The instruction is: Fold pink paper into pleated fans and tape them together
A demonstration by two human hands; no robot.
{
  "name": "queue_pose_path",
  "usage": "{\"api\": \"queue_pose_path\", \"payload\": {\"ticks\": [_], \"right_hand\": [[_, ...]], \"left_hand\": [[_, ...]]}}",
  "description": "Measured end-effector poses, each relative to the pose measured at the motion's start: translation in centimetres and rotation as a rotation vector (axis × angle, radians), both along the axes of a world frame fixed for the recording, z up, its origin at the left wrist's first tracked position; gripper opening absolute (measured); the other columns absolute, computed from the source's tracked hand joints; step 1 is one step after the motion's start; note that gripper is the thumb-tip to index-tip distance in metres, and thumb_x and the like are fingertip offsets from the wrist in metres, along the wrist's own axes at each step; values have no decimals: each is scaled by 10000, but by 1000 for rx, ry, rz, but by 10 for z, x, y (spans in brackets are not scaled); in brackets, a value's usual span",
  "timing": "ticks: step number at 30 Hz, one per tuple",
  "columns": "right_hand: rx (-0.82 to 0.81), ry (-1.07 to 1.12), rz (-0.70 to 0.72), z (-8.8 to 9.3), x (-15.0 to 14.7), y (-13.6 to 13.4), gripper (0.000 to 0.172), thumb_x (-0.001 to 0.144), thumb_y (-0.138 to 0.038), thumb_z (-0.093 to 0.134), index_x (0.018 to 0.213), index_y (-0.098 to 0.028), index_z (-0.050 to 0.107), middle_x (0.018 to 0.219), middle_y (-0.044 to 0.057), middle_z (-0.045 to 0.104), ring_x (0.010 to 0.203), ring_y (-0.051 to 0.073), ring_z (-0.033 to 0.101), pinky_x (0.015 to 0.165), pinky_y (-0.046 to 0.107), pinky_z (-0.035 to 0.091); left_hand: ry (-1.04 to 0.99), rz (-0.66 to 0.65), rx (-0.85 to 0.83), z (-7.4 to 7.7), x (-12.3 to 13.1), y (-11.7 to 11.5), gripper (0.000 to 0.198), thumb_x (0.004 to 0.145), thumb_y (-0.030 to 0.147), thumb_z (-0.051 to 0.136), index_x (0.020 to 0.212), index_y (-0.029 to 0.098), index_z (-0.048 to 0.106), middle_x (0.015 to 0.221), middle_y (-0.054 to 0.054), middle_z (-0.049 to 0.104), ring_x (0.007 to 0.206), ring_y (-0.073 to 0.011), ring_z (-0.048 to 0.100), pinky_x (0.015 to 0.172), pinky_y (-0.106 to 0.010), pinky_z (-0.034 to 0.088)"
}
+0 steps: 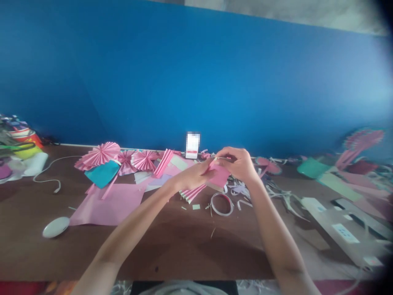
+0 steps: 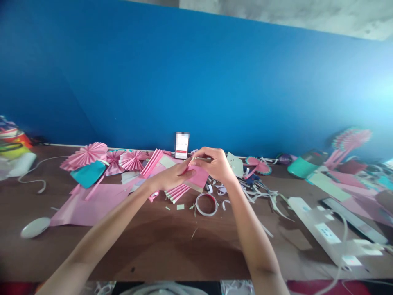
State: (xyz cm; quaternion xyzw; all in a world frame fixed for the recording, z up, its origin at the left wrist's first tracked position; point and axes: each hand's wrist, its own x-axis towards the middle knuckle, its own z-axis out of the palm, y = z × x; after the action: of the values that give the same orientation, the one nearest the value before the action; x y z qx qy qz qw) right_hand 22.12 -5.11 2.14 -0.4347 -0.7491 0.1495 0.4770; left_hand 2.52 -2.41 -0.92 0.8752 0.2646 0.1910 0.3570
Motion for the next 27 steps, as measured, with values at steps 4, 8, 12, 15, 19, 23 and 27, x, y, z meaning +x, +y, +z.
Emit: {"api": "queue_pose_path", "payload": {"ticks": [4,8,12,15,19,23,27], "right_hand": [[21,22,-25,-1,3,1,160,763,-350,752,775,-191,736,780,45,731,711,184,650,629,294,501],[27,33,-1,0,7,0,197,766,-387,762,833,-201,754,804,44,737,706,178,652,626,290,502],[9,-15,33,3,10,-1,257,840,-441,683,961,-226,757,909,52,746,770,185,663,645,296,509],[-24,-39,53,3,11,0,277,865,-441,650,1016,-228,743,967,54,741,815,190,666,668,299,510],[-34,-13,60,2,10,2,227,846,-414,676,876,-193,722,862,43,723,757,175,644,650,279,486],[-6,-25,8,-1,10,5,221,857,-402,656,830,-185,682,790,32,680,716,165,602,625,271,447],[22,-27,-53,-4,14,8,227,895,-409,594,850,-188,621,746,16,613,652,144,529,582,262,399]], "left_hand": [[-47,13,2,4,2,-4,648,990,586,284,1501,188,292,1331,-166,581,1201,-293,560,967,-410,440],[-95,24,17,9,5,-10,630,984,611,257,1444,195,369,1191,-131,644,1199,-290,555,956,-394,451],[-105,51,21,13,4,-15,626,981,622,230,1393,190,416,1122,-127,660,1122,-286,590,919,-390,468],[-84,50,25,11,4,-14,634,982,621,222,1389,174,414,1050,-120,669,1051,-274,613,886,-382,476],[-58,77,63,6,3,-6,582,990,585,268,1351,159,433,964,-114,665,937,-259,631,814,-368,472],[-79,29,38,4,1,2,501,990,511,363,1329,150,437,995,-124,667,875,-238,631,757,-348,468],[-87,-22,71,6,-1,6,411,973,437,448,1271,156,490,1051,-121,667,878,-222,625,769,-338,464]]}}
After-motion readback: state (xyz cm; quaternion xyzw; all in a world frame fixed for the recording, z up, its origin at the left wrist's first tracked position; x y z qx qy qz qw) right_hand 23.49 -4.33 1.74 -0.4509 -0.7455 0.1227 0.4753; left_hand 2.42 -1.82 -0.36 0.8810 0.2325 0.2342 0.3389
